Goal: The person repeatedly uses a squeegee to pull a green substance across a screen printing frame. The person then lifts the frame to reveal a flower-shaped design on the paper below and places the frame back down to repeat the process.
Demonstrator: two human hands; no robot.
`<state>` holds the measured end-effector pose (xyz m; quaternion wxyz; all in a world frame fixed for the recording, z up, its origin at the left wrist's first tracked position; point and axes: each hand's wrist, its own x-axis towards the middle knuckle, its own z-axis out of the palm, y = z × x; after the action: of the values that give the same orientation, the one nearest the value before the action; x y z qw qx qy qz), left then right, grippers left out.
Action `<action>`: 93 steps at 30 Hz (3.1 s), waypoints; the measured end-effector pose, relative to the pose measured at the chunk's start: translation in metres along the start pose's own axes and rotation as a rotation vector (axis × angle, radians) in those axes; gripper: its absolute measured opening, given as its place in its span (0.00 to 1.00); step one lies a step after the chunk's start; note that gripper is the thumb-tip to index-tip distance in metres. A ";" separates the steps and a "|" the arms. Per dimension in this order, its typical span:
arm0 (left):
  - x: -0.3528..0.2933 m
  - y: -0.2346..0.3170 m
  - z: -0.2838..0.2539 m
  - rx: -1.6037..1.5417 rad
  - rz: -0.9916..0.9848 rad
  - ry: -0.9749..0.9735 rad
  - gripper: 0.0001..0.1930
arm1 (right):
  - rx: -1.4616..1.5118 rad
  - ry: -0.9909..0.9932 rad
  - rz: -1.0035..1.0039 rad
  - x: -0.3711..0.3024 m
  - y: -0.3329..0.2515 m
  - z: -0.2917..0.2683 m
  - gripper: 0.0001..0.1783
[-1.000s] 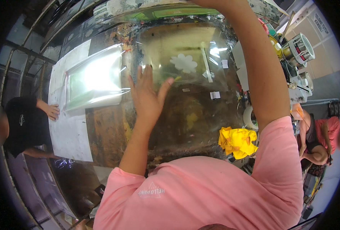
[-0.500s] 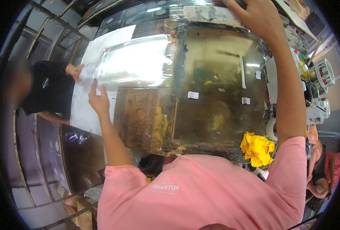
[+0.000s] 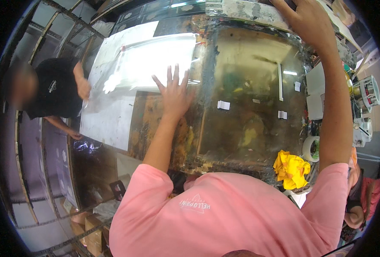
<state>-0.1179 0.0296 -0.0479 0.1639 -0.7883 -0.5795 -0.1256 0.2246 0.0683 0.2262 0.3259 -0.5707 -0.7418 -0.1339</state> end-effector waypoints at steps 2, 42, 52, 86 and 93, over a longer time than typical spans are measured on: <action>0.010 0.007 0.005 0.030 -0.030 -0.014 0.25 | 0.005 0.009 0.004 0.000 0.001 -0.001 0.29; 0.018 0.263 0.012 -0.527 0.369 -0.162 0.66 | -0.122 0.000 -0.036 0.018 0.028 0.006 0.36; 0.014 0.264 0.012 -0.582 0.363 -0.065 0.63 | -0.135 0.036 -0.053 0.019 0.028 0.010 0.37; -0.042 0.103 0.011 -0.574 -0.195 -0.064 0.62 | -0.009 -0.359 -0.052 -0.174 0.084 0.203 0.23; -0.039 0.104 0.008 -0.569 -0.172 -0.006 0.65 | 0.019 -0.579 -0.024 -0.030 0.165 0.255 0.27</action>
<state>-0.0304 -0.0294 -0.0818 -0.0768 -0.7509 -0.5863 -0.2942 0.2986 0.2429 -0.0130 0.1040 -0.5731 -0.8120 0.0376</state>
